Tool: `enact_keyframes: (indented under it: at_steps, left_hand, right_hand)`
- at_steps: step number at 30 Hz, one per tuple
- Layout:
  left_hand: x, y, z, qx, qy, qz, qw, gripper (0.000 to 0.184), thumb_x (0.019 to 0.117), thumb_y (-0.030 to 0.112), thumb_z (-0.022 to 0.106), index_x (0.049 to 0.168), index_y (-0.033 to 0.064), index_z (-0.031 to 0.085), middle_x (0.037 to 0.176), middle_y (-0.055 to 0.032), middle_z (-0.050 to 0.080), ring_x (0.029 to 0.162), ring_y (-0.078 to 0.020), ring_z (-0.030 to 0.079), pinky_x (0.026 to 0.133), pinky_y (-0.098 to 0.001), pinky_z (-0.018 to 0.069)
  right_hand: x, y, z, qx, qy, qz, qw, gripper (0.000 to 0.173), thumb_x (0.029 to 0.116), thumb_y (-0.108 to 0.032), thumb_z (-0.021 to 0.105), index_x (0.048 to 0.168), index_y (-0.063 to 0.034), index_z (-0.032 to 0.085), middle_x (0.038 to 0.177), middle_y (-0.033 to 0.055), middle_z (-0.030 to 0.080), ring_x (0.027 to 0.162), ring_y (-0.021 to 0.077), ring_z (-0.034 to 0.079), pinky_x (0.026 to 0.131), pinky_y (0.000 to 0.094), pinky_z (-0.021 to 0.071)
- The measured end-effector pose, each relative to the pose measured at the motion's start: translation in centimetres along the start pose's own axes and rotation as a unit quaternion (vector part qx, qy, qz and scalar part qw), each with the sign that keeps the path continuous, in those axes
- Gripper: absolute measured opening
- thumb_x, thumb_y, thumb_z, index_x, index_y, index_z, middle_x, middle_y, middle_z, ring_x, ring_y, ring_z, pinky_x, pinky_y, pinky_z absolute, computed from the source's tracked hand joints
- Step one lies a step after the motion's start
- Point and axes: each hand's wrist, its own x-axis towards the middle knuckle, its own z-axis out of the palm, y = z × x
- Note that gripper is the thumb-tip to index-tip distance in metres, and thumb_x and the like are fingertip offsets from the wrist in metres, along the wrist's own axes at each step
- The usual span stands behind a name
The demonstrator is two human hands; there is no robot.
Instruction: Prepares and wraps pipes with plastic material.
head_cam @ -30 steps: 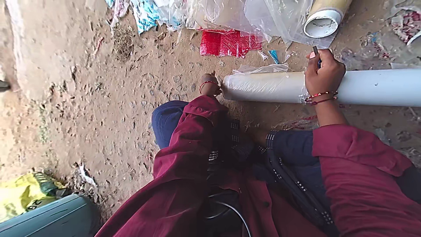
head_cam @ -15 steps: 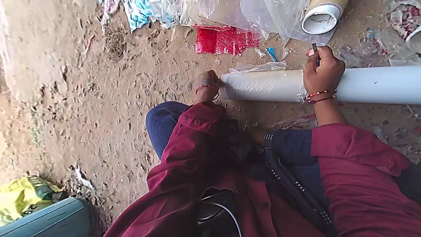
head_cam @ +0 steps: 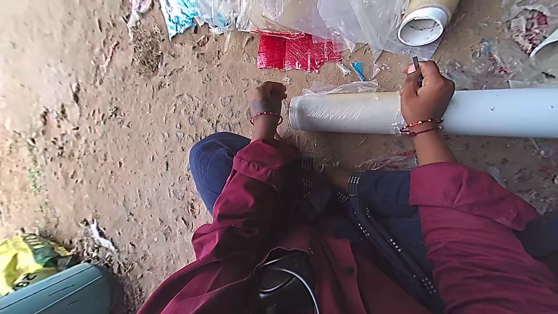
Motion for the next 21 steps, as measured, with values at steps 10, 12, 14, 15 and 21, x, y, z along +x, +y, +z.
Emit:
enact_keyframes:
  at_steps: [10,12,14,15,21]
  left_hand:
    - [-1.1,0.6,6.0,0.023,-0.002,0.371,0.928,0.021,0.0975,0.012,0.068,0.112,-0.0022,0.074,0.116,-0.0224,0.072,0.115,-0.0408,0.066,0.101,-0.0487,0.0514]
    - [-2.0,1.7,8.3,-0.007,-0.038,0.448,0.893,0.017,0.0941,0.006,0.069,0.108,-0.0023,0.075,0.111,-0.0215,0.073,0.109,-0.04,0.068,0.098,-0.0462,0.0532]
    - [-2.8,3.0,10.3,-0.025,-0.051,0.463,0.885,0.018,0.0928,0.005,0.07,0.108,-0.0036,0.075,0.109,-0.0223,0.072,0.105,-0.0398,0.067,0.096,-0.0449,0.0526]
    - [-3.0,3.6,11.0,-0.031,-0.045,0.463,0.885,0.017,0.0923,0.004,0.069,0.107,-0.0036,0.075,0.108,-0.0222,0.072,0.102,-0.0392,0.067,0.094,-0.0444,0.0528]
    - [-0.5,6.7,11.1,-0.047,-0.154,0.498,0.852,0.019,0.0943,-0.001,0.065,0.108,-0.0007,0.079,0.108,-0.0199,0.075,0.104,-0.0356,0.071,0.096,-0.0428,0.0537]
  right_hand:
    - [4.0,6.5,5.9,0.271,0.199,-0.065,0.939,0.035,0.1086,-0.018,0.04,0.114,0.0028,0.068,0.077,0.0057,0.067,0.064,0.0101,0.063,0.069,0.0303,0.0527]
    - [4.2,6.6,5.7,0.347,0.216,-0.049,0.911,0.033,0.1094,-0.015,0.038,0.111,0.0023,0.066,0.07,-0.0043,0.062,0.06,-0.0004,0.059,0.065,0.0204,0.0519]
    - [4.3,6.7,5.6,0.38,0.223,-0.044,0.896,0.032,0.1096,-0.016,0.038,0.109,0.0007,0.065,0.067,-0.0083,0.06,0.056,-0.0023,0.056,0.059,0.0185,0.0487]
    - [4.3,6.7,5.6,0.382,0.221,-0.042,0.896,0.031,0.1097,-0.016,0.039,0.11,0.0006,0.066,0.067,-0.0087,0.06,0.056,-0.0023,0.056,0.057,0.0182,0.0477]
    - [4.5,6.4,5.9,0.357,0.224,-0.052,0.905,0.029,0.1084,-0.013,0.04,0.109,0.0006,0.066,0.067,-0.0096,0.059,0.058,-0.0033,0.056,0.062,0.0175,0.0491]
